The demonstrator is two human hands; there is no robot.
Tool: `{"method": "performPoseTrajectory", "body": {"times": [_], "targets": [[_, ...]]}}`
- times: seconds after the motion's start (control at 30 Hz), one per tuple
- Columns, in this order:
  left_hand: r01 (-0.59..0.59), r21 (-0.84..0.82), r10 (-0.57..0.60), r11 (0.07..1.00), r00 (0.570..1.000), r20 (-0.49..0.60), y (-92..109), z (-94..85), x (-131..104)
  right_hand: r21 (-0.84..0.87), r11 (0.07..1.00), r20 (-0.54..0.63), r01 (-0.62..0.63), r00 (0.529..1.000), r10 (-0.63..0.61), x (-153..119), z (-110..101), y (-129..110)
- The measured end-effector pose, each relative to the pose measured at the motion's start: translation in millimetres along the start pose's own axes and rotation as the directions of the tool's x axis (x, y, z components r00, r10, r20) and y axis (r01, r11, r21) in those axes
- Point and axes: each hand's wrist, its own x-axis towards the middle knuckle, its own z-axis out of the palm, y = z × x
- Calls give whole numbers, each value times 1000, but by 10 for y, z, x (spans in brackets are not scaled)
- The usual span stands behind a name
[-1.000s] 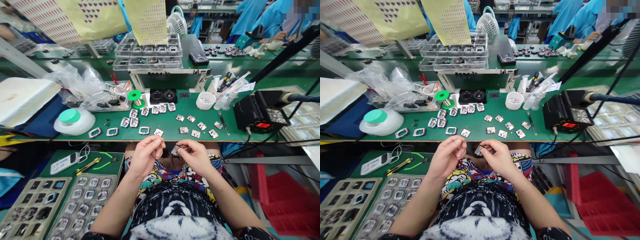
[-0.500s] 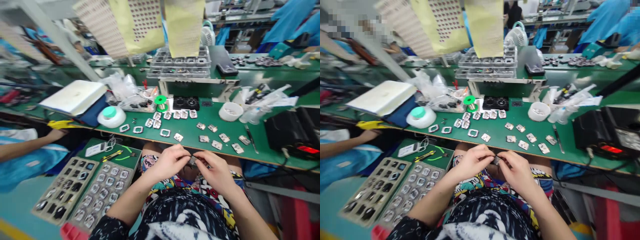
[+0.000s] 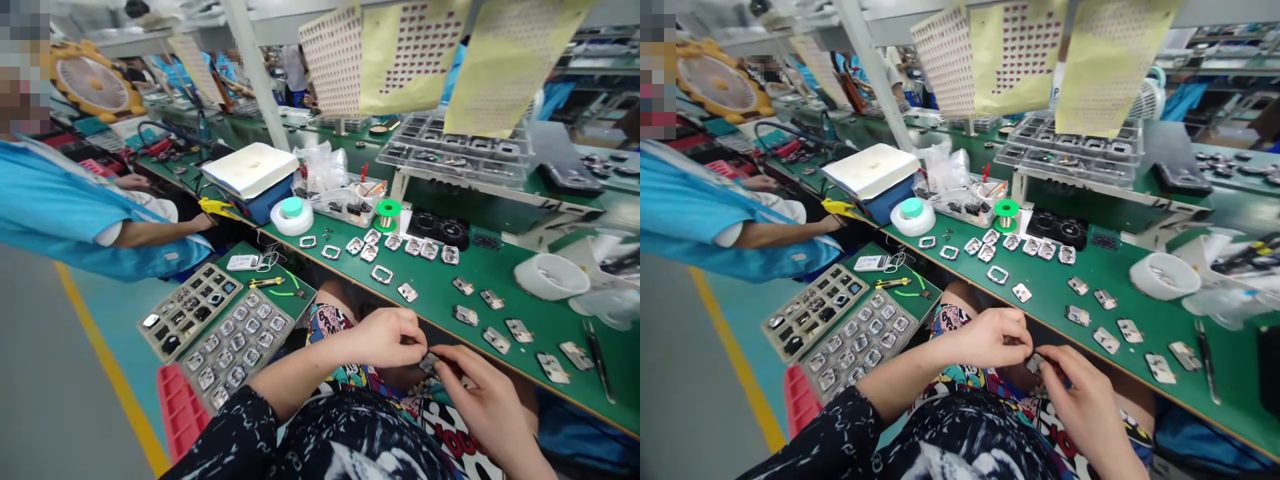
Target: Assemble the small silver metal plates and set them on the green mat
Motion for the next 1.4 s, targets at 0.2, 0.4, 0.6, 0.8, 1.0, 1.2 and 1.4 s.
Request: {"method": "performPoseTrajectory", "body": {"times": [0.2,0.4,0.6,0.8,1.0,1.2,1.4], "targets": [[27,-156,-44,987,993,-107,-135,97,-54,-10,1000,-53,-13,999,13,72,-9,38],[-25,-274,-36,961,976,-216,-102,1,-160,-26,999,-73,-18,997,16,179,43,-80],[52,-320,-132,946,963,-235,37,-97,-224,87,992,-64,-94,993,100,238,71,-328],[83,-304,-158,949,960,-230,62,-72,-213,166,973,-118,-158,977,178,189,31,-286],[48,-245,-112,968,960,-257,128,-79,-213,217,959,-189,-181,956,223,127,-30,-231],[40,-264,-110,964,960,-259,182,-133,-235,249,943,-256,-220,924,283,119,-45,-148],[46,-337,-149,940,947,-286,110,-134,-295,424,865,-261,-268,878,400,98,-31,-63]]}}
